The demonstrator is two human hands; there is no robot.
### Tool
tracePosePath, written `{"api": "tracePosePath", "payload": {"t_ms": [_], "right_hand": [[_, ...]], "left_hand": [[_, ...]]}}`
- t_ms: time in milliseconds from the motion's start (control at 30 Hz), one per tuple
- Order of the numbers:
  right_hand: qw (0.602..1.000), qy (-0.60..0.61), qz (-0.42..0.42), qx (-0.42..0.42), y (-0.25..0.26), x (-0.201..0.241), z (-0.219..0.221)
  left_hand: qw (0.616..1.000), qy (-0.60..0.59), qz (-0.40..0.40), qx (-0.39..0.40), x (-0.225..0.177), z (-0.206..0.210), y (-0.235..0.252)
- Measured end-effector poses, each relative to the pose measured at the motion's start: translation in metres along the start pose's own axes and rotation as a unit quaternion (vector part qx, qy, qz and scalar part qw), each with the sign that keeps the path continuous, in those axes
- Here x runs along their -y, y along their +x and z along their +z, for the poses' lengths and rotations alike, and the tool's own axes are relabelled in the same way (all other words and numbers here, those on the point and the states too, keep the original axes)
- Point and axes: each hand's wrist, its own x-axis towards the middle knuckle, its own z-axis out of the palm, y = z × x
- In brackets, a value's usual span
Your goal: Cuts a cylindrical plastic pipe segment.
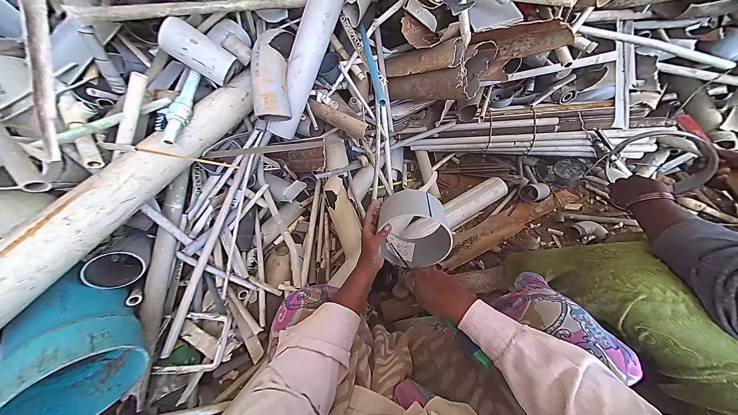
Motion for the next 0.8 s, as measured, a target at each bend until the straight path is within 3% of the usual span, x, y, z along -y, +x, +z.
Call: {"api": "tracePosePath", "payload": {"t_ms": [200, 500, 800], "right_hand": [[0.999, -0.027, -0.019, 0.002, -0.009, 0.004, -0.002], [0.998, -0.021, -0.047, 0.027, -0.017, -0.002, -0.006], [1.000, 0.016, -0.016, -0.008, 0.004, -0.014, -0.005]], "left_hand": [[0.999, 0.045, 0.001, 0.029, 0.002, 0.001, -0.004], [1.000, -0.014, -0.010, 0.007, -0.002, 0.000, 0.001], [0.996, 0.049, -0.023, 0.077, 0.002, 0.005, -0.009]]}}
